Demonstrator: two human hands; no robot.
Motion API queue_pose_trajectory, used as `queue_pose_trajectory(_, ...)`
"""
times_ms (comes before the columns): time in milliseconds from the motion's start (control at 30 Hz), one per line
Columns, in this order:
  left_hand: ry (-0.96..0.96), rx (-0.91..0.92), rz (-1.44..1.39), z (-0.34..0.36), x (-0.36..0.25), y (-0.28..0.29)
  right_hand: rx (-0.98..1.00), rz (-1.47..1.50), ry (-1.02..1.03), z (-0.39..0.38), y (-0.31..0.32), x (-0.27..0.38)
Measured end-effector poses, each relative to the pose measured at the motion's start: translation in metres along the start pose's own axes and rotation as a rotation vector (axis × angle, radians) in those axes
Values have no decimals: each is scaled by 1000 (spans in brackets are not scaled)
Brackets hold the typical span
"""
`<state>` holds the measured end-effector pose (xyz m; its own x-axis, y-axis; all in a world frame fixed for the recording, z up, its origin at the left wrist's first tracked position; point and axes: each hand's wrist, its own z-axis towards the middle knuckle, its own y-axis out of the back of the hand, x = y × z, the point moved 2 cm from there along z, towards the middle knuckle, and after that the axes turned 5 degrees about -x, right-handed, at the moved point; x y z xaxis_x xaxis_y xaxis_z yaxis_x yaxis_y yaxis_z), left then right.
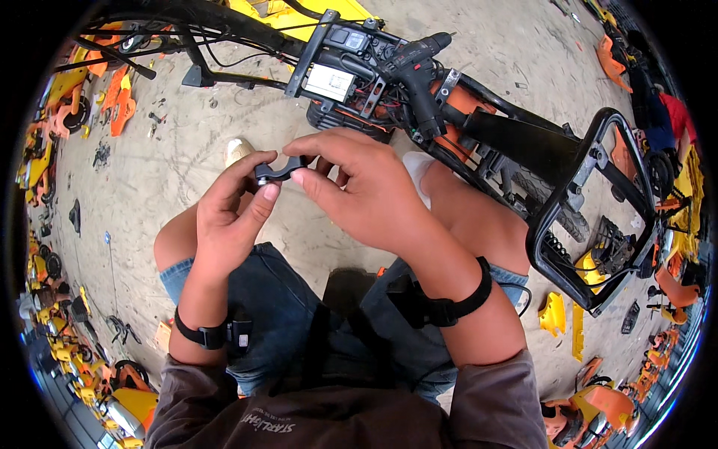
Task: The person assembles a handlebar bracket on a motorcycle by hand and with a power drill. The person aligns the two halves of the bracket around the handlebar and inserts a screw, then uses a power drill to tighten it.
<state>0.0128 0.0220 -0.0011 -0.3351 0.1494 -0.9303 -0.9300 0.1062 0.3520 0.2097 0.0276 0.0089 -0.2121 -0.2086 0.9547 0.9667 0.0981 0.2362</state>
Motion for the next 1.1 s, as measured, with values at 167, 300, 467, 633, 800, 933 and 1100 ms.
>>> queue_pose_trajectory(167, 7, -3, -11, 0, 3, -1, 7, 12, 2, 3, 2, 0)
queue_pose_trajectory(300, -1, 37, 22, 0, 1, 0, 8, 18, -19, 3, 3, 1)
queue_pose_trajectory(467, -4, 112, 69, 1, 3, 1, -9, -18, 38, 6, 6, 2)
queue_pose_trajectory(633, -5, 19, -67, 2, -2, -7, -3, -15, 38, 6, 11, 3)
queue_pose_trajectory(800, -19, 19, -48, 3, -2, -7, -5, -5, 38, 8, 12, 3)
queue_pose_trajectory(933, -23, 12, -67, 3, -1, -9, -11, -11, 46, 7, 13, 4)
queue_pose_trajectory(1100, -14, 13, -39, 3, -2, -8, -9, -36, 39, 8, 13, 5)
